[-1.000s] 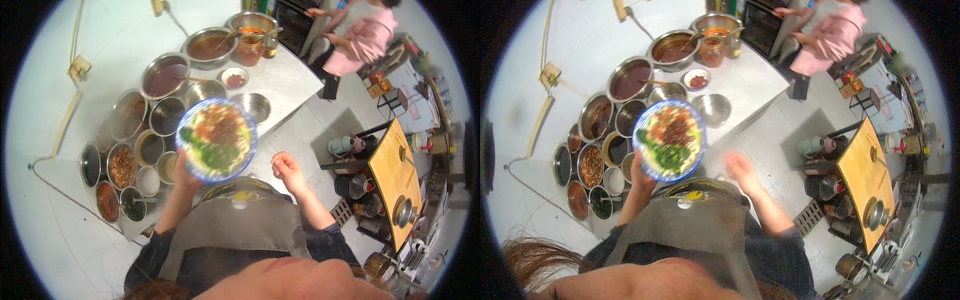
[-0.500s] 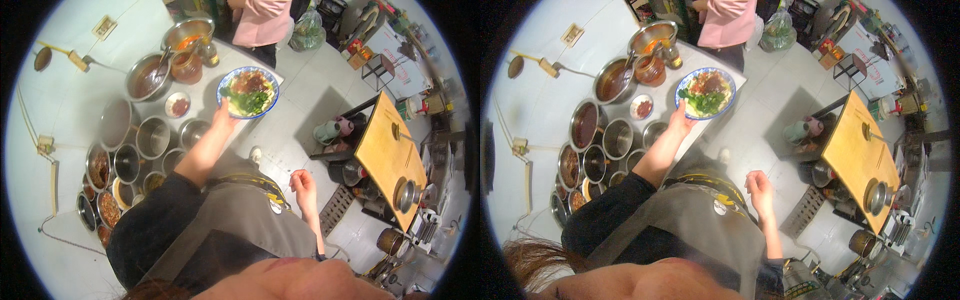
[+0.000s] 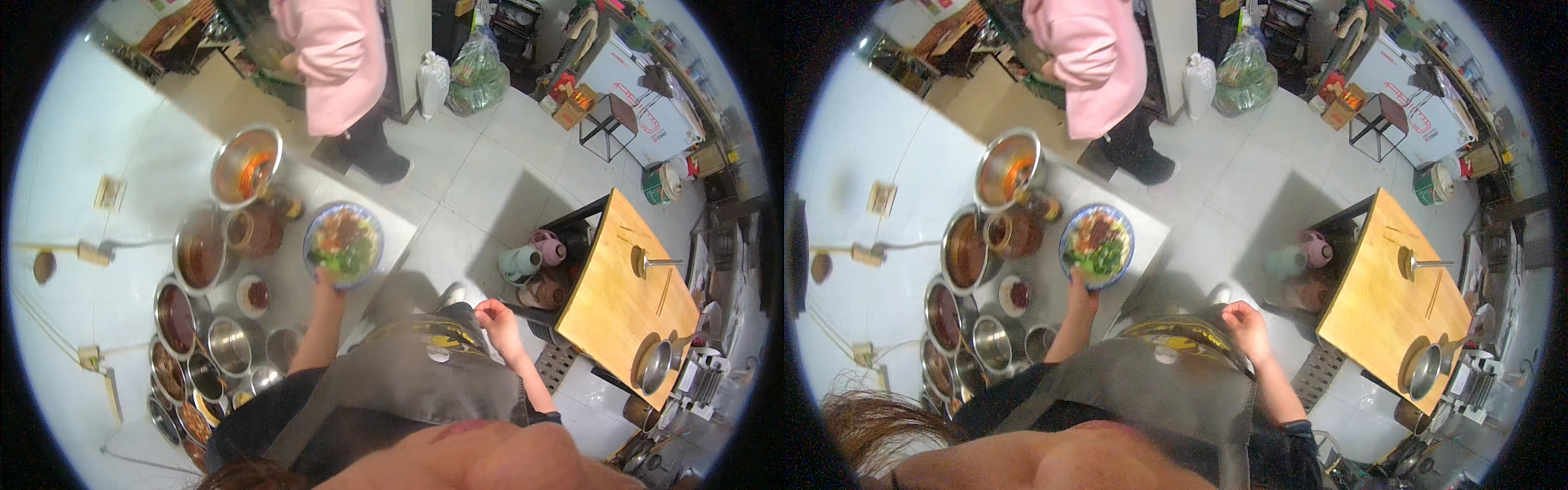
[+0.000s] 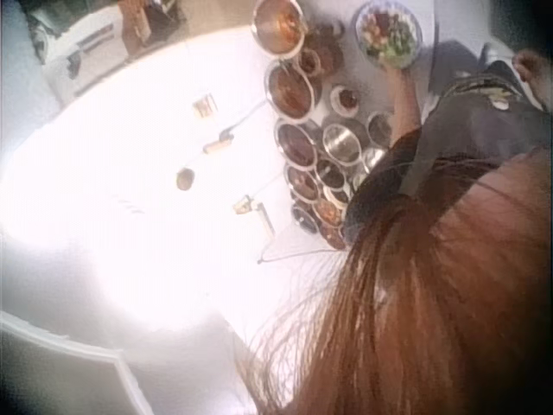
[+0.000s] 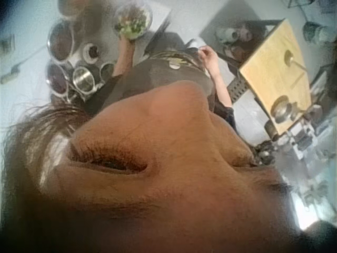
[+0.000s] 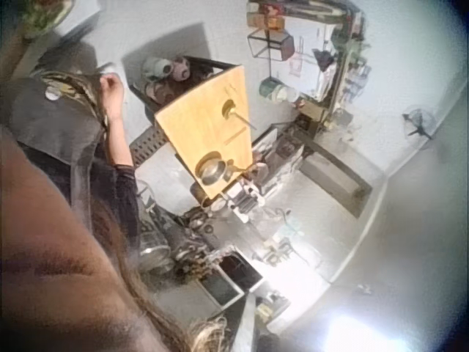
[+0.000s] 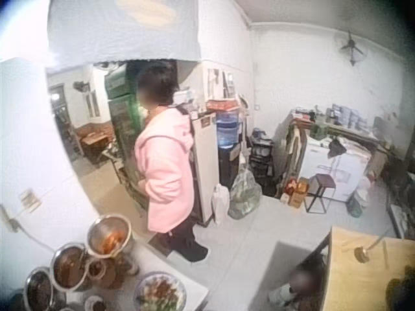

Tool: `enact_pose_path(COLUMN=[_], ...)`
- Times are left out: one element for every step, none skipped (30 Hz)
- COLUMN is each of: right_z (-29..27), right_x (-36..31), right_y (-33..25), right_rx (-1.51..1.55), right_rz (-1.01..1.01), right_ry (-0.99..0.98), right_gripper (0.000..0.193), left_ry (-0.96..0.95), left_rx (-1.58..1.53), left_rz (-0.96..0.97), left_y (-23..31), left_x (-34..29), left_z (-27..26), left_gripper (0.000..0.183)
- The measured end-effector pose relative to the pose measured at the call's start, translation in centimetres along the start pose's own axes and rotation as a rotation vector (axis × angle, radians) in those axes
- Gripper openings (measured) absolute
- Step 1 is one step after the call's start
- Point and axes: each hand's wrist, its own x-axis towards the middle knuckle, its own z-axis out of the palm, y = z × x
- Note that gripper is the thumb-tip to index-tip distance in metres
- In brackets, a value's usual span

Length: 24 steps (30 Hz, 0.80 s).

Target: The person scoops noodles and vegetables from a large steaming pot into a bowl using a strainer and wooden spatula. They then add various seasonings and sauces from multiple containers to the bowl.

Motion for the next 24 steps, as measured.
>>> enact_pose_path(right_z=[-1.0,-2.1,-3.4,-4.8,-6.4,-8.2,-10.1,-12.1,-14.2,-16.4,-18.8,-20.8,-23.0,-24.7,-26.3,-27.4,-28.4,-29.4,-29.7,-29.8,-29.9,-30.0,-30.4,-31.1], right_x=[2.0,3.9,6.1,8.5,10.9,13.3,15.8,18.4,20.9,23.5,25.7,27.8,29.6,31.5,33.4,35.4,37.5,39.4,41.3,43.4,45.6,47.6,49.7,51.9], right_y=[-0.1,-0.2,-0.4,-0.7,-1.2,-1.7,-2.5,-3.4,-4.7,-6.2,-7.8,-9.5,-11.2,-13.1,-14.9,-16.6,-18.4,-20.2,-21.7,-23.3,-24.8,-26.3,-27.8,-29.2], right_rx=[-0.015,-0.07,-0.045,-0.029,-0.028,-0.009,0.028,0.037,0.069,0.084,-0.015,-0.103,-0.194,-0.272,-0.283,-0.345,-0.41,-0.498,-0.438,-0.435,-0.433,-0.469,-0.474,-0.52], right_rz=[0.007,0.063,0.078,0.033,0.035,0.023,-0.041,-0.013,-0.016,0.023,-0.007,-0.085,-0.14,-0.205,-0.318,-0.405,-0.493,-0.55,-0.597,-0.651,-0.706,-0.752,-0.827,-0.893], right_ry=[-0.009,-0.008,-0.047,-0.067,-0.085,-0.113,-0.127,-0.123,-0.147,-0.163,-0.191,-0.222,-0.235,-0.234,-0.275,-0.286,-0.298,-0.302,-0.311,-0.348,-0.38,-0.395,-0.457,-0.499], right_gripper=[0.009,0.01,0.014,0.014,0.014,0.014,0.012,0.012,0.012,0.011,0.012,0.013,0.015,0.016,0.017,0.016,0.016,0.015,0.013,0.012,0.01,0.009,0.009,0.009], left_ry=[0.103,0.137,0.176,0.196,0.226,0.24,0.242,0.286,0.316,0.435,0.553,0.588,0.696,0.665,0.609,0.469,0.472,0.466,0.422,0.333,0.157,0.123,0.05,-0.093], left_rx=[0.02,-0.007,-0.052,-0.061,-0.079,-0.106,-0.093,-0.093,-0.129,-0.102,-0.249,-0.272,-0.278,0.351,0.897,1.184,0.986,0.723,0.601,0.572,0.536,0.634,0.761,0.828], left_rz=[-0.02,-0.001,0.041,0.059,0.083,0.115,0.146,0.151,0.214,0.234,0.183,0.183,0.075,0.144,0.295,0.428,0.212,0.034,-0.087,-0.123,-0.093,-0.041,-0.017,0.069], left_y=[0.0,-0.3,-0.6,-1.0,-1.3,-1.7,-2.0,-2.3,-3.1,-4.0,-5.3,-6.7,-8.8,-11.4,-13.2,-15.3,-17.0,-18.6,-19.4,-19.8,-19.6,-19.4,-18.9,-18.4], left_x=[-0.2,-0.2,-0.2,0.1,0.4,0.4,0.6,0.9,0.5,0.2,-0.7,-1.6,-2.9,-2.7,-2.6,-1.7,-1.7,-0.2,1.5,3.3,5.4,7.7,9.8,11.7], left_z=[0.5,1.0,1.4,1.8,2.0,1.9,1.7,1.4,0.9,0.3,-0.2,-0.7,-0.8,0.2,1.8,4.8,8.4,13.8,19.7,26.2,32.8,39.4,45.3,50.4], left_gripper=[0.047,0.047,0.047,0.047,0.048,0.049,0.053,0.057,0.061,0.065,0.07,0.074,0.078,0.069,0.064,0.051,0.046,0.041,0.038,0.036,0.03,0.03,0.03,0.03])
